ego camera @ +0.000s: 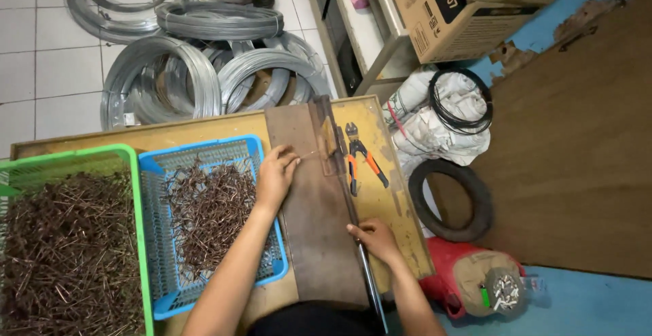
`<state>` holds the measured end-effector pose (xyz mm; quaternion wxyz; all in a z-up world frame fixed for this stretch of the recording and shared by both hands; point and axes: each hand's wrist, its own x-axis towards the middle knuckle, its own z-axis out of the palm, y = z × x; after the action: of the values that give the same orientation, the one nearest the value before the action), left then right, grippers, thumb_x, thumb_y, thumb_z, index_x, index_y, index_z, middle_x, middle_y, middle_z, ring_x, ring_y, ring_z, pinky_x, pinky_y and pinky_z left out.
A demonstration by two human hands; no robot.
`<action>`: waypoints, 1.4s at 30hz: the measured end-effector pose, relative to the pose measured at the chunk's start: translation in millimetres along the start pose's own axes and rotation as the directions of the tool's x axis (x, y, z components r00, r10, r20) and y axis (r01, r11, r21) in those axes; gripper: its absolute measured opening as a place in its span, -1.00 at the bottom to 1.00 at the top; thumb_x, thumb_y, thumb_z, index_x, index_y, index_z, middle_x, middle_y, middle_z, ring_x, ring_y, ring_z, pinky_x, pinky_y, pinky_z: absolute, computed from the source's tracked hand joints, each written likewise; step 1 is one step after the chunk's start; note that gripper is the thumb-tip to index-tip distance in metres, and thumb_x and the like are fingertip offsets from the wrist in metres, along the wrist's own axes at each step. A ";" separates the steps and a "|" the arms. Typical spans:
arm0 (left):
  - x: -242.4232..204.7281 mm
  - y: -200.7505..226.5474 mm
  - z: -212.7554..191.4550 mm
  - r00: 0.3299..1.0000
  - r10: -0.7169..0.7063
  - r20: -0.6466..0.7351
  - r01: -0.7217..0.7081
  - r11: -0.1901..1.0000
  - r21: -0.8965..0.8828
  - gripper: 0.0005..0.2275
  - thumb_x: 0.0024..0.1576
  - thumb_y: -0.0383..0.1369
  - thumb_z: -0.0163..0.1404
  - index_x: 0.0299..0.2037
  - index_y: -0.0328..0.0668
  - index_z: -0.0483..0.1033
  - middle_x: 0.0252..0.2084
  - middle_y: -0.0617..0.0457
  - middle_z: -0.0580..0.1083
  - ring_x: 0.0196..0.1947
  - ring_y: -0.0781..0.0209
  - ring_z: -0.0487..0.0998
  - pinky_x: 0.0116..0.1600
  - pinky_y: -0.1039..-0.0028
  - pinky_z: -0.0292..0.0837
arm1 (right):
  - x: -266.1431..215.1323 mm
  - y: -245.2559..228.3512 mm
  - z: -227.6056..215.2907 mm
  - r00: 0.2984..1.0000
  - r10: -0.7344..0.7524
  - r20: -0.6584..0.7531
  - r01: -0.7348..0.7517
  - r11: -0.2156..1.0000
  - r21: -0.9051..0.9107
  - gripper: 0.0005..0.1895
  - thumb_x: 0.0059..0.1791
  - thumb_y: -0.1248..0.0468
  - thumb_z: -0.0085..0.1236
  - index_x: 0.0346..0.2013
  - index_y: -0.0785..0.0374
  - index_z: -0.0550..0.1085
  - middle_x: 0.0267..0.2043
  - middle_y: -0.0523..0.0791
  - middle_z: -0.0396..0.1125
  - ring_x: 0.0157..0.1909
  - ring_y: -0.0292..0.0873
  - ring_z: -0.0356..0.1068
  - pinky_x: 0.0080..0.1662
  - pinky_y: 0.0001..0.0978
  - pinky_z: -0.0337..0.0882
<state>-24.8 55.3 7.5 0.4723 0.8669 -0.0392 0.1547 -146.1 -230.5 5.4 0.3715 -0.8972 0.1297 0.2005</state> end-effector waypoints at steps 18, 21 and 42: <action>18.0 -29.7 49.2 0.993 -0.105 -0.054 0.105 0.995 -0.001 -0.88 0.10 -0.42 0.11 -0.28 -0.24 0.71 0.04 -0.15 0.55 0.03 -0.12 0.54 0.22 0.21 0.36 | -61.7 -124.0 -85.0 0.996 0.057 0.075 -0.077 0.951 0.299 -0.65 -0.06 0.11 0.19 -0.21 0.30 0.72 0.35 -0.18 0.40 0.41 -0.24 0.31 0.33 -0.37 0.22; 15.7 -32.1 51.8 0.997 -0.059 -0.059 0.065 0.993 0.099 -0.90 0.07 -0.41 0.10 -0.37 -0.14 0.71 0.08 -0.09 0.53 0.11 -0.13 0.45 0.21 0.16 0.30 | -53.1 -98.2 -76.4 0.995 -0.055 0.085 0.023 0.942 0.335 -0.66 -0.05 0.10 0.20 -0.27 0.32 0.72 0.35 -0.06 0.37 0.41 -0.13 0.30 0.34 -0.30 0.20; 20.9 16.6 79.6 0.971 -0.141 -0.194 0.121 0.986 -0.112 -0.87 0.16 -0.35 0.11 -0.28 -0.18 0.73 0.18 0.02 0.47 0.24 -0.02 0.38 0.22 0.12 0.26 | -46.5 -81.6 -66.0 0.988 -0.087 0.126 0.055 0.969 0.241 -0.69 -0.04 0.04 0.18 -0.40 0.12 0.76 0.38 -0.13 0.34 0.40 -0.18 0.32 0.34 -0.33 0.19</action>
<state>9.9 -18.4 -13.0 0.5255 0.8229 0.0586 0.2081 -138.8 -217.7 119.2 0.4906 -0.8350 0.0947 0.2305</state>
